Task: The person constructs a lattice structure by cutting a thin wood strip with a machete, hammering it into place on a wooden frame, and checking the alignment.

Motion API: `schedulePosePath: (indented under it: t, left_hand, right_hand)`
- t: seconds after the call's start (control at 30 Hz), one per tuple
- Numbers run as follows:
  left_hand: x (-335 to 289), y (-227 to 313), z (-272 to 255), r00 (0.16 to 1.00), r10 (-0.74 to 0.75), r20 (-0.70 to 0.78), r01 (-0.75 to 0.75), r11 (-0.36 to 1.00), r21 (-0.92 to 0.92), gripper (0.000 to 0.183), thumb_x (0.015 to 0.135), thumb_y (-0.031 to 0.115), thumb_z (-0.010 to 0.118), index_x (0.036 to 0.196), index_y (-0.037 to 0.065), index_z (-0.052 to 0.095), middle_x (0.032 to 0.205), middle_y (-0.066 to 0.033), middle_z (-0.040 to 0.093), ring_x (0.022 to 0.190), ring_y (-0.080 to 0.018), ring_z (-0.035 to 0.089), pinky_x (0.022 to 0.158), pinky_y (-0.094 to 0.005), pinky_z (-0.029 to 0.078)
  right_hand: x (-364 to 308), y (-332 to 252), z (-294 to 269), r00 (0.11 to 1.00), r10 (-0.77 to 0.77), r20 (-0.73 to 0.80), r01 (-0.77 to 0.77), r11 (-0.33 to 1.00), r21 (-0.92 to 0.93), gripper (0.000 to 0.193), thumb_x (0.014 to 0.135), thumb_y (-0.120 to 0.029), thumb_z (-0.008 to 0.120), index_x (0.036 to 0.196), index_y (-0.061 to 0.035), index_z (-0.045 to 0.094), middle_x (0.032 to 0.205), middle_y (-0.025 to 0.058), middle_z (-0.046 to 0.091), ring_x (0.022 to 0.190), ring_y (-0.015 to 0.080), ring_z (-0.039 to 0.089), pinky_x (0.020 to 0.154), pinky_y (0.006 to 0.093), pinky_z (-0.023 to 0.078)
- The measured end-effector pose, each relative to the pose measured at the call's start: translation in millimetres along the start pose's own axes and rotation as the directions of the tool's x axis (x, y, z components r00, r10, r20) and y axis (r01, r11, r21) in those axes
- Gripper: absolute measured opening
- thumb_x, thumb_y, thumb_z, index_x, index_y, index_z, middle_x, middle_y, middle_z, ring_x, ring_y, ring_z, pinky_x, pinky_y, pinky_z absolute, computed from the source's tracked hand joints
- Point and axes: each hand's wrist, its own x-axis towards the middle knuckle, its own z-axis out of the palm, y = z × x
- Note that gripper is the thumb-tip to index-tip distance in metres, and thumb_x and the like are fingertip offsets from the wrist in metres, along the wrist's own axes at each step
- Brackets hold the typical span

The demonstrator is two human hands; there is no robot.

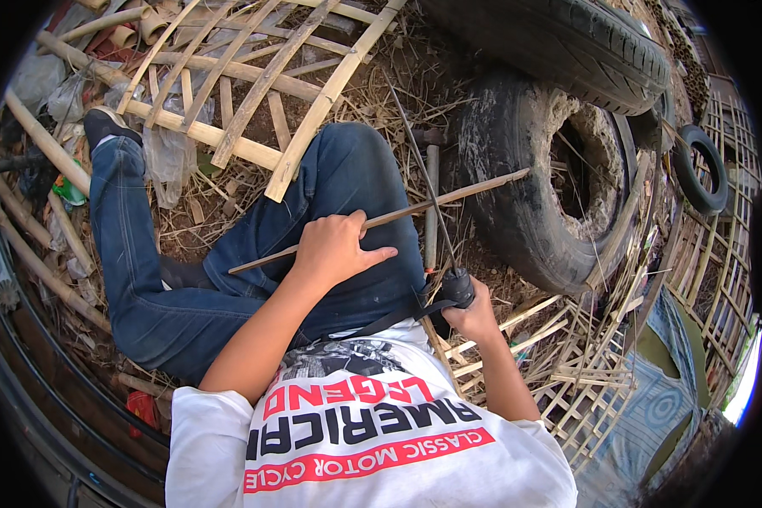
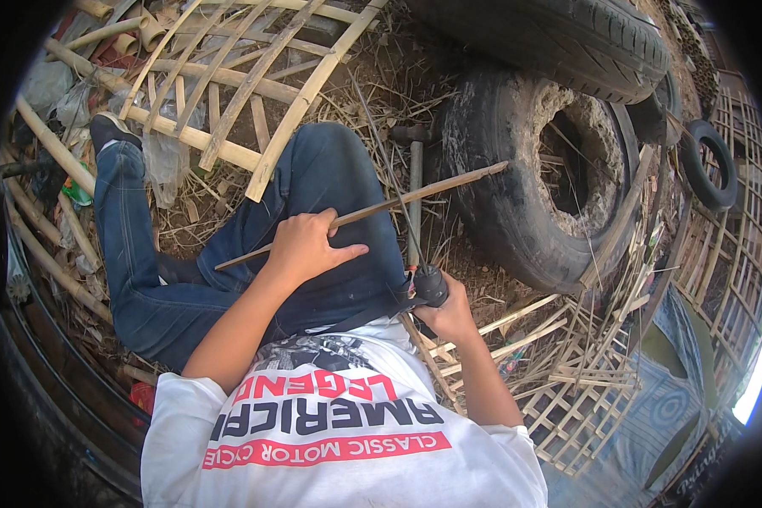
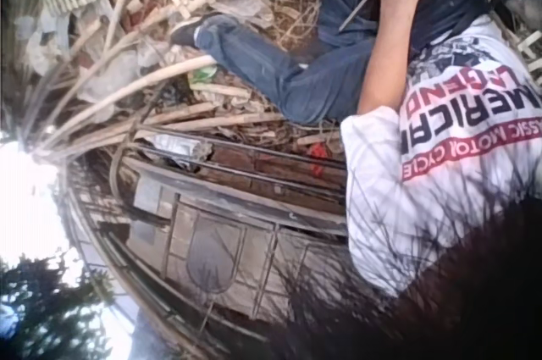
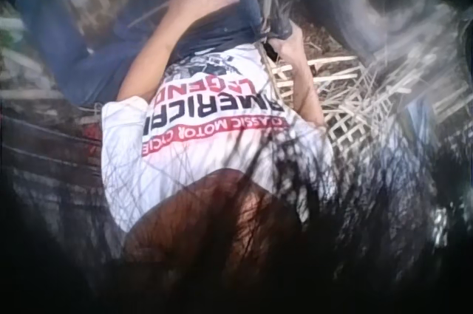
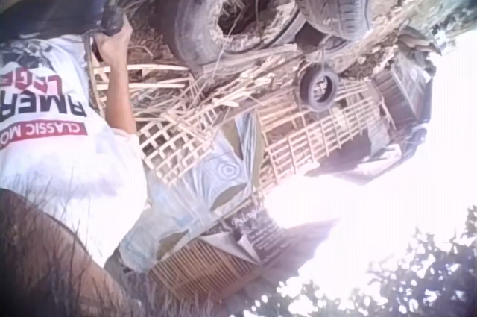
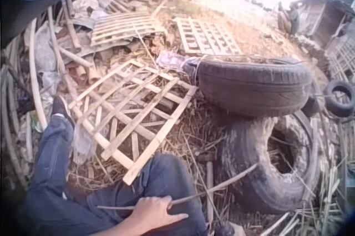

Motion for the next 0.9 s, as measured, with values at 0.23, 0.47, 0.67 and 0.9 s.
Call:
schedulePosePath:
  t: [0.23,0.47,0.67,0.9]
  left_hand:
    - [1.6,-9.0,13.3,0.998,0.026,-0.057,-0.026,1.000,-0.006,0.060,0.067,0.064,0.071,0.073,0.005,0.061,0.062,-0.0098,0.064,0.063,-0.0301,0.067,0.056,-0.0391,0.053]
    - [1.0,-6.5,20.4,0.992,0.049,-0.118,-0.049,0.999,0.003,0.056,0.068,0.059,0.073,0.073,0.005,0.058,0.060,-0.0098,0.064,0.060,-0.0304,0.067,0.053,-0.0383,0.053]
    - [-2.3,-9.5,32.2,0.978,0.047,-0.202,-0.048,0.999,-0.001,0.056,0.068,0.057,0.073,0.072,0.005,0.053,0.056,-0.0144,0.061,0.060,-0.0332,0.067,0.049,-0.0406,0.052]
    - [-0.2,-17.4,28.1,0.984,0.090,-0.151,-0.102,0.992,-0.074,0.057,0.068,0.058,0.073,0.074,0.004,0.055,0.061,-0.0092,0.061,0.060,-0.0323,0.065,0.054,-0.0411,0.051]
  right_hand:
    - [9.4,17.2,-9.8,0.981,0.077,0.177,-0.101,0.986,0.133,0.032,0.064,0.007,0.063,0.094,-0.0009,0.059,0.074,0.0008,0.061,0.062,0.0063,0.055,0.057,0.0242,0.045]
    - [1.6,-0.9,-0.6,0.995,-0.084,-0.046,0.078,0.990,-0.115,0.028,0.064,0.002,0.067,0.092,0.0015,0.060,0.074,0.0066,0.065,0.060,0.0158,0.062,0.060,0.0295,0.049]
    - [-16.2,-34.8,15.5,0.950,-0.139,-0.278,0.016,0.916,-0.402,0.031,0.063,-0.004,0.071,0.091,0.0035,0.061,0.076,0.0150,0.067,0.070,0.0237,0.067,0.069,0.0331,0.051]
    - [-9.2,-26.6,-2.9,1.000,-0.001,-0.025,-0.001,0.994,-0.106,0.033,0.063,-0.001,0.070,0.094,0.0013,0.060,0.071,0.0073,0.064,0.060,0.0150,0.060,0.059,0.0280,0.048]
